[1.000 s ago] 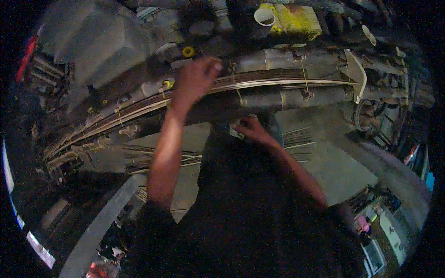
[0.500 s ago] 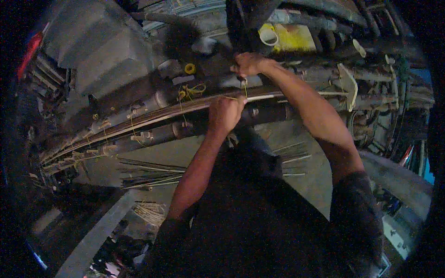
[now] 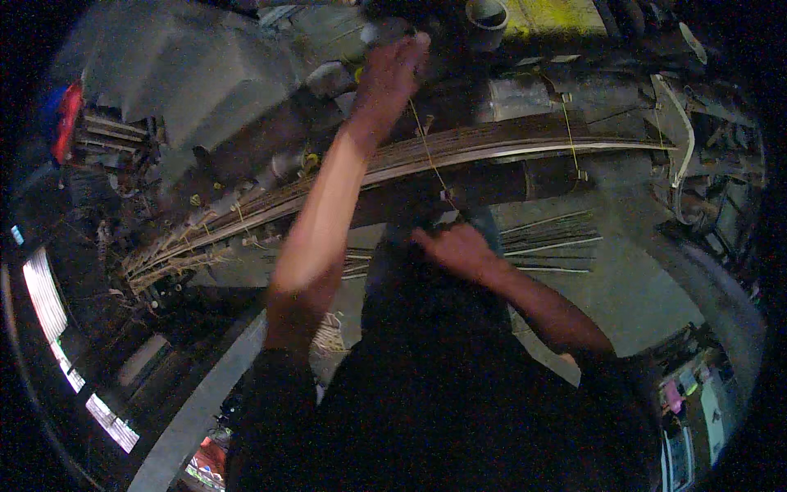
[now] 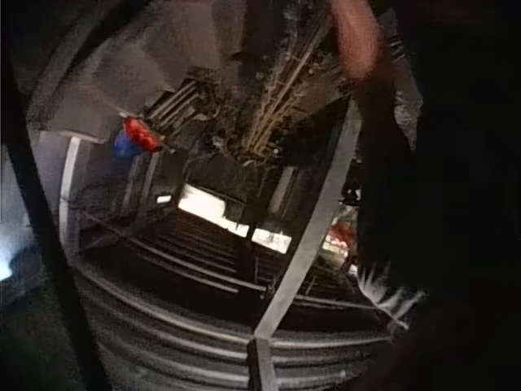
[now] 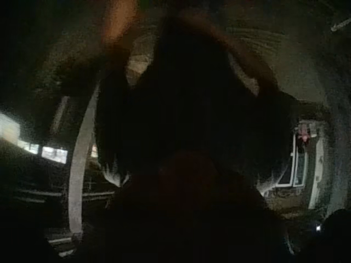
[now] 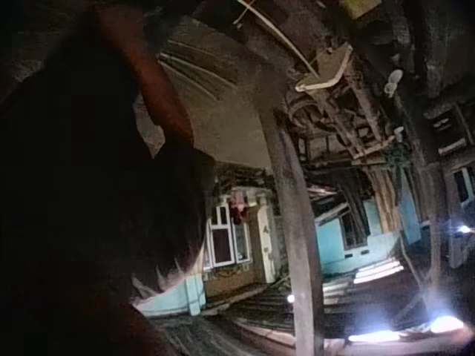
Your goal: The person repeatedly ties bundles of thin bamboo sticks together using yellow string. They wrap the string around the sticks, pull it tight, and secure it with knots. The person handles the sticks one at a time, moving them from a pile to a workbench and back.
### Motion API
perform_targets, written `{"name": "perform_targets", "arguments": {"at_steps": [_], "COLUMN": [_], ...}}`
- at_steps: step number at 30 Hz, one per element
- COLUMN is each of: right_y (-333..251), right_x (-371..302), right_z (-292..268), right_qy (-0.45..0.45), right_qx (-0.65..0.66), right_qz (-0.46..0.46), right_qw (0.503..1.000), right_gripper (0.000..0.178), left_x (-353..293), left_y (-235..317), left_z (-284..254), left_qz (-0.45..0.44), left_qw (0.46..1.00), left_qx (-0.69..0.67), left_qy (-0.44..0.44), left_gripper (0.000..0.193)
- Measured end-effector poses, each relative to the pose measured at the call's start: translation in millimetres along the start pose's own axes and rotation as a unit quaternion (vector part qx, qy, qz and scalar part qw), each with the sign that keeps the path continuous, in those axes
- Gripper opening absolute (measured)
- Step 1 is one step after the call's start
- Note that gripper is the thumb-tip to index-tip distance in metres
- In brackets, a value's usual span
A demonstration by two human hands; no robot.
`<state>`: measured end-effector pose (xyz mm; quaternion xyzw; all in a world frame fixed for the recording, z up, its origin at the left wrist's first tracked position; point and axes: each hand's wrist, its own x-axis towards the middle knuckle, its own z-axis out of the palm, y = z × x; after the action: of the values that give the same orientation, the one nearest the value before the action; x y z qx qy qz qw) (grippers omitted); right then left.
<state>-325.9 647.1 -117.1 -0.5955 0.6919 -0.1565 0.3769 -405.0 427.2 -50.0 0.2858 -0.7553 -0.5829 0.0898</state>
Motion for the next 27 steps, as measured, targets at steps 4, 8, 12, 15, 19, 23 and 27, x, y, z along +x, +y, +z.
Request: {"name": "perform_targets", "arguments": {"at_steps": [4, 8, 12, 15, 19, 23, 27], "right_y": [17, -16, -93, -81, -149, -249, -203], "right_x": [8, -2, 18, 106, 50, 145, 207], "right_z": [16, -6, 42, 133, -38, -168, -173], "right_qy": [-0.041, 0.094, 0.144, 0.169, 0.226, 0.07, 0.154], "right_qx": [0.014, -0.077, 0.562, 0.611, 0.198, -0.188, -0.067], "right_qz": [-0.021, -0.077, 0.069, 0.278, 0.059, -0.069, -0.161], "right_qw": [0.999, 0.99, 0.811, 0.722, 0.952, 0.977, 0.973], "right_gripper": [0.044, 0.057, 0.057, 0.042, 0.02, 0.026, 0.04], "left_x": [90, 53, 22, -43, -144, -174, -171], "left_y": [-108, -111, -93, -94, -101, -142, -145], "left_z": [-17, -66, -179, -202, -185, -160, -153], "left_qz": [-0.151, 0.115, 0.075, 0.145, 0.064, 0.201, 0.142], "left_qw": [0.952, 0.954, 0.942, 0.943, 0.946, 0.893, 0.894], "left_qx": [-0.05, 0.271, 0.325, 0.299, 0.3, 0.4, 0.424], "left_qy": [-0.262, -0.059, -0.043, -0.004, -0.104, 0.044, -0.001], "left_gripper": [0.046, 0.047, 0.044, 0.033, 0.031, 0.024, 0.021]}}
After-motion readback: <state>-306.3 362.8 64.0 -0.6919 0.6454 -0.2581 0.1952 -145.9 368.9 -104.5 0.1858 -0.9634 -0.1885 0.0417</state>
